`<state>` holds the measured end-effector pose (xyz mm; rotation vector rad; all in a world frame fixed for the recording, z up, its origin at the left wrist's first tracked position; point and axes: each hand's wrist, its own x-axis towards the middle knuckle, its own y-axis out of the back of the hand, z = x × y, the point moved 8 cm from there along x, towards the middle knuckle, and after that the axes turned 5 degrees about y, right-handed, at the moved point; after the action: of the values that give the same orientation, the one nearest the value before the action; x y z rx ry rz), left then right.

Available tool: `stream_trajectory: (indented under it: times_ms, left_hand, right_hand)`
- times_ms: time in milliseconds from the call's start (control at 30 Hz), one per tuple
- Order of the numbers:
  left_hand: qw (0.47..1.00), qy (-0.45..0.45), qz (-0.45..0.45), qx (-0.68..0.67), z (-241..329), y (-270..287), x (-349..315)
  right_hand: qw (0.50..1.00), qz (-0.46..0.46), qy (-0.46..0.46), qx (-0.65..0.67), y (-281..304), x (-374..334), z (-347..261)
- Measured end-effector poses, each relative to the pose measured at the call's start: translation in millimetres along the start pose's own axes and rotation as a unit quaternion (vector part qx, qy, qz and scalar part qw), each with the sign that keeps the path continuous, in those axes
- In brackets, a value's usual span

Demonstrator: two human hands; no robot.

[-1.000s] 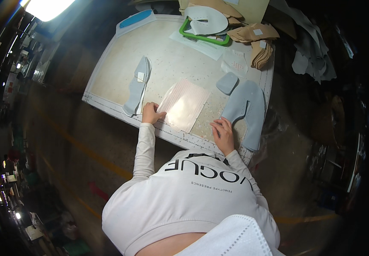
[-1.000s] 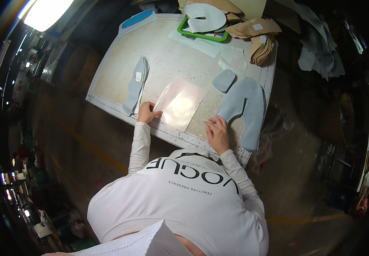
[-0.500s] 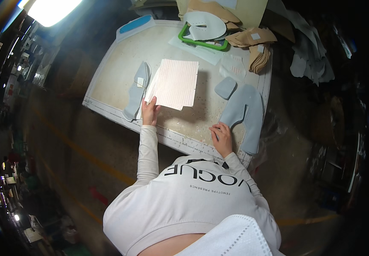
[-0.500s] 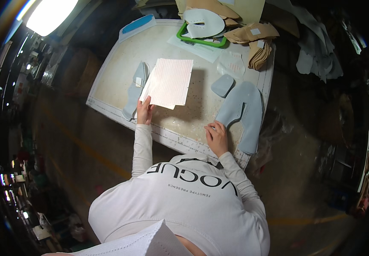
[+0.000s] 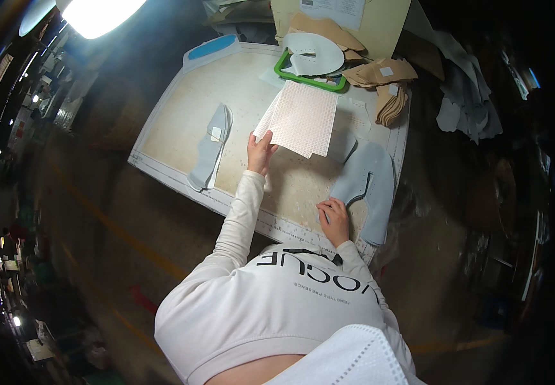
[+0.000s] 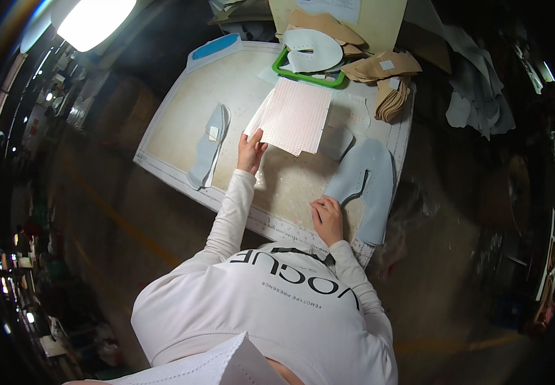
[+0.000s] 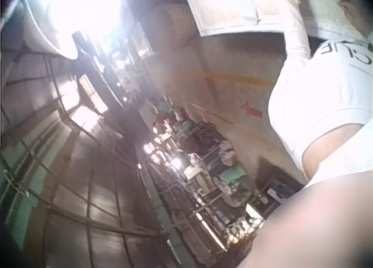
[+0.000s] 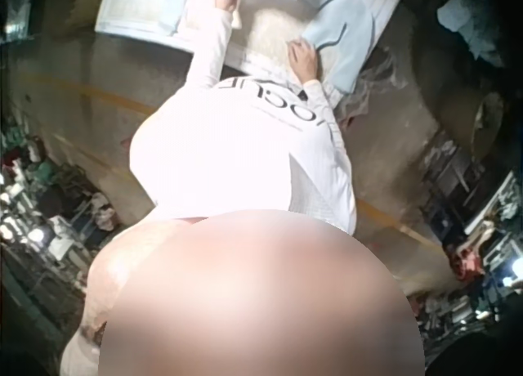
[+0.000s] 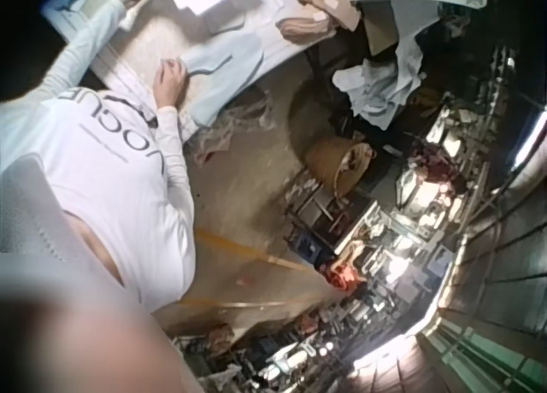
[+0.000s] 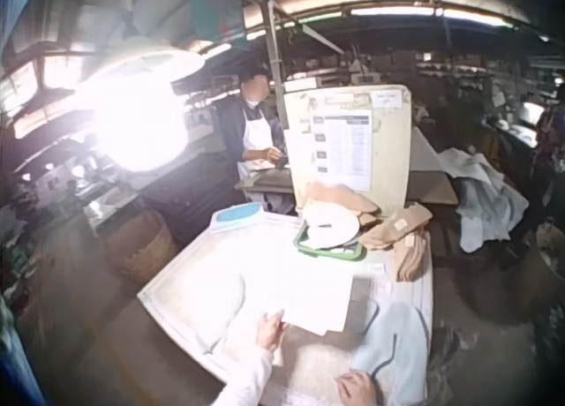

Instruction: The person handles several white and grey plastic components on a workbench, repeatedly picking up, aligning, and placing them. They also manipulate a pink grid sheet, folding and unfolding it while moving the plastic parts around the table.

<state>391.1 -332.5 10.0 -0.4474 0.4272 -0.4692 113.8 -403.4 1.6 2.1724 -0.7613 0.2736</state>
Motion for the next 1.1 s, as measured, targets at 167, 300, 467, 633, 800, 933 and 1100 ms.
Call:
stream_trajectory:
  times_ms: [167, 300, 467, 633, 800, 933, 1100]
  left_hand:
    - [1.0, -0.002, 0.002, 0.007, -2.3, 4.8, 4.5]
    - [1.0, -0.006, 0.003, 0.015, 0.4, 8.6, 5.4]
    - [1.0, -0.022, 0.022, -0.001, 8.5, 15.4, 2.7]
    - [0.997, 0.025, 0.062, 0.039, -14.6, 29.3, 14.7]
    - [0.988, 0.106, 0.105, 0.039, -61.3, 41.9, 20.9]
    - [0.993, 0.074, 0.079, 0.051, -62.0, 38.0, 23.7]
    - [0.982, -0.023, 0.097, 0.158, -36.8, 29.7, 24.6]
  right_hand:
    - [1.0, 0.003, 0.005, -0.004, 0.4, -1.8, 0.3]
    - [1.0, 0.006, 0.005, 0.002, 1.1, -0.8, 0.0]
    - [1.0, -0.008, 0.009, -0.011, 0.1, 1.0, -2.0]
    - [1.0, -0.009, 0.004, -0.005, -0.3, 1.5, -1.0]
    - [1.0, -0.019, 0.003, -0.018, -2.2, 1.6, -1.5]
    - [1.0, -0.014, 0.001, -0.016, -1.2, 1.3, -1.1]
    - [1.0, -0.021, 0.006, -0.021, -2.7, 2.2, -2.4]
